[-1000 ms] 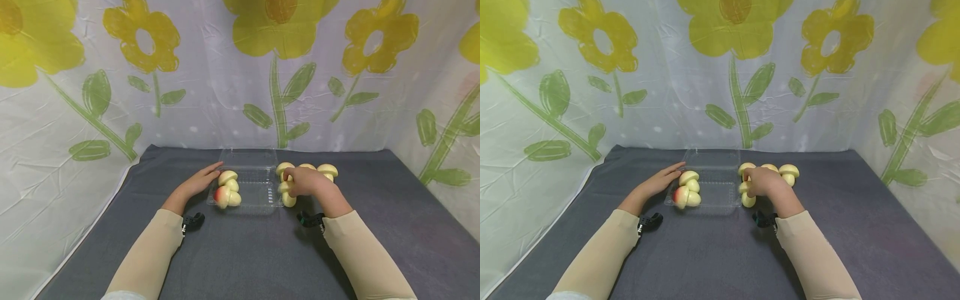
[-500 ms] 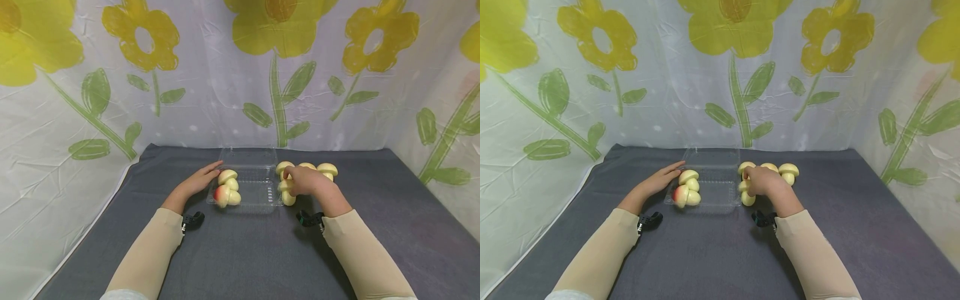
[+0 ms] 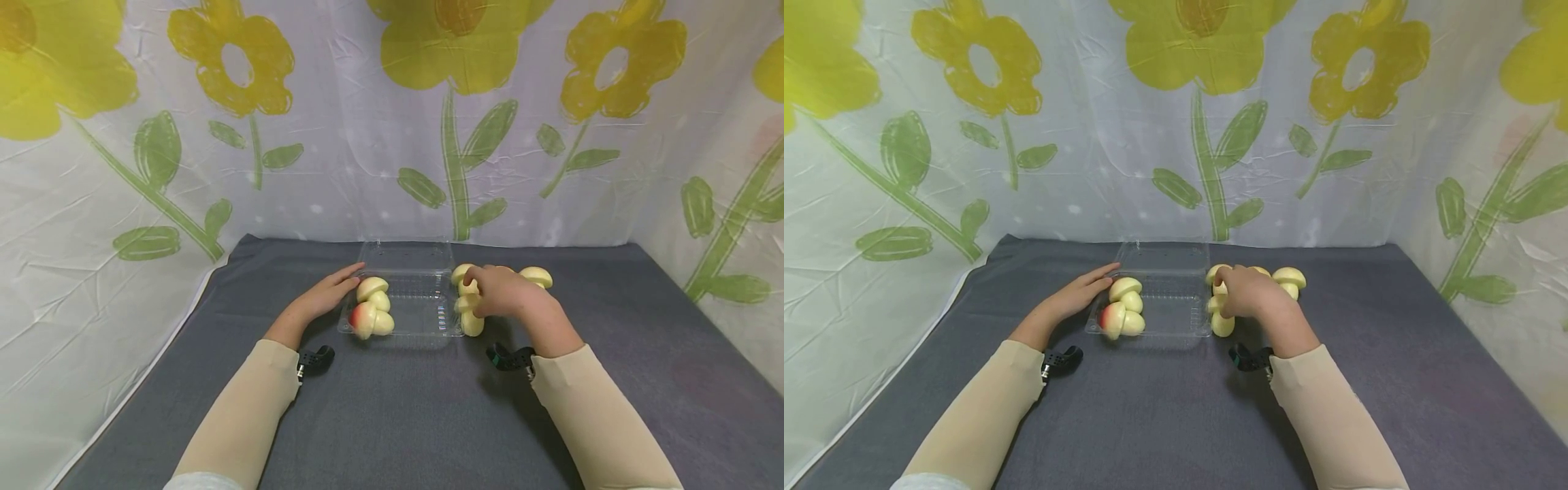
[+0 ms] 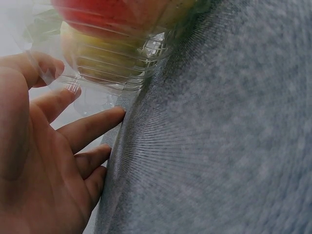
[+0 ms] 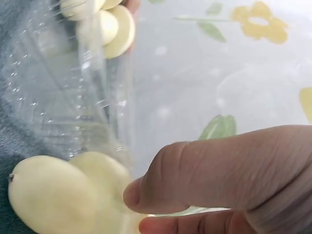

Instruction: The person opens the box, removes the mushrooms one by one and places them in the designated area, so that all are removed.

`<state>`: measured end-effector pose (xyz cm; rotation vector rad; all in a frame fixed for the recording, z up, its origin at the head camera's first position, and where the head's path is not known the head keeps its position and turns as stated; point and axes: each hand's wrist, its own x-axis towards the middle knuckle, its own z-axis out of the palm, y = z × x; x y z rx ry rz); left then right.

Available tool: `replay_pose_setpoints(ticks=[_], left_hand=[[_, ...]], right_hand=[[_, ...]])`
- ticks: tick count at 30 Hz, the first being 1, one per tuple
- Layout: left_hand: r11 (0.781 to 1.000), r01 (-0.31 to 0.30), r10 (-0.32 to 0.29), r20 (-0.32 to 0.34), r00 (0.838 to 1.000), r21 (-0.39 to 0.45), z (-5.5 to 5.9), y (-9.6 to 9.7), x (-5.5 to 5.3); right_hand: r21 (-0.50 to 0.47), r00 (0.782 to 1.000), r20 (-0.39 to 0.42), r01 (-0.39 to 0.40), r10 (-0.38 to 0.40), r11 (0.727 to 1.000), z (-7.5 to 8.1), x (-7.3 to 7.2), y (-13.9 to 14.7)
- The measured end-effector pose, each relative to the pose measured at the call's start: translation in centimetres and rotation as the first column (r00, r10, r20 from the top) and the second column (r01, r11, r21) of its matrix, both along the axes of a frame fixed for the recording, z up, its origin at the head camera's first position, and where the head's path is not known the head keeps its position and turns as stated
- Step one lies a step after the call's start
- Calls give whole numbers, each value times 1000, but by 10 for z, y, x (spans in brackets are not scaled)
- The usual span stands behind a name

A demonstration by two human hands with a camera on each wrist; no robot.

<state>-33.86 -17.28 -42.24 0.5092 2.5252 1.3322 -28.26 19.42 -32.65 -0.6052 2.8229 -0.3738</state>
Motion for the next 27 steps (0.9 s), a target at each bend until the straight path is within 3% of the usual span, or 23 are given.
replay_pose_setpoints(ticks=[5, 12, 27], left_hand=[[1000, 2, -2, 2, 1000, 1, 1, 1, 1], [1000, 0, 0, -1, 1000, -3, 0, 0, 1], [1000, -1, 1, -15, 1000, -13, 1, 0, 1]], right_hand=[[-74, 1000, -16, -7, 5, 997, 11, 7, 1], [-165, 989, -149, -44, 19, 985, 17, 12, 0], [-189, 951, -308, -91, 29, 978, 6, 16, -33]])
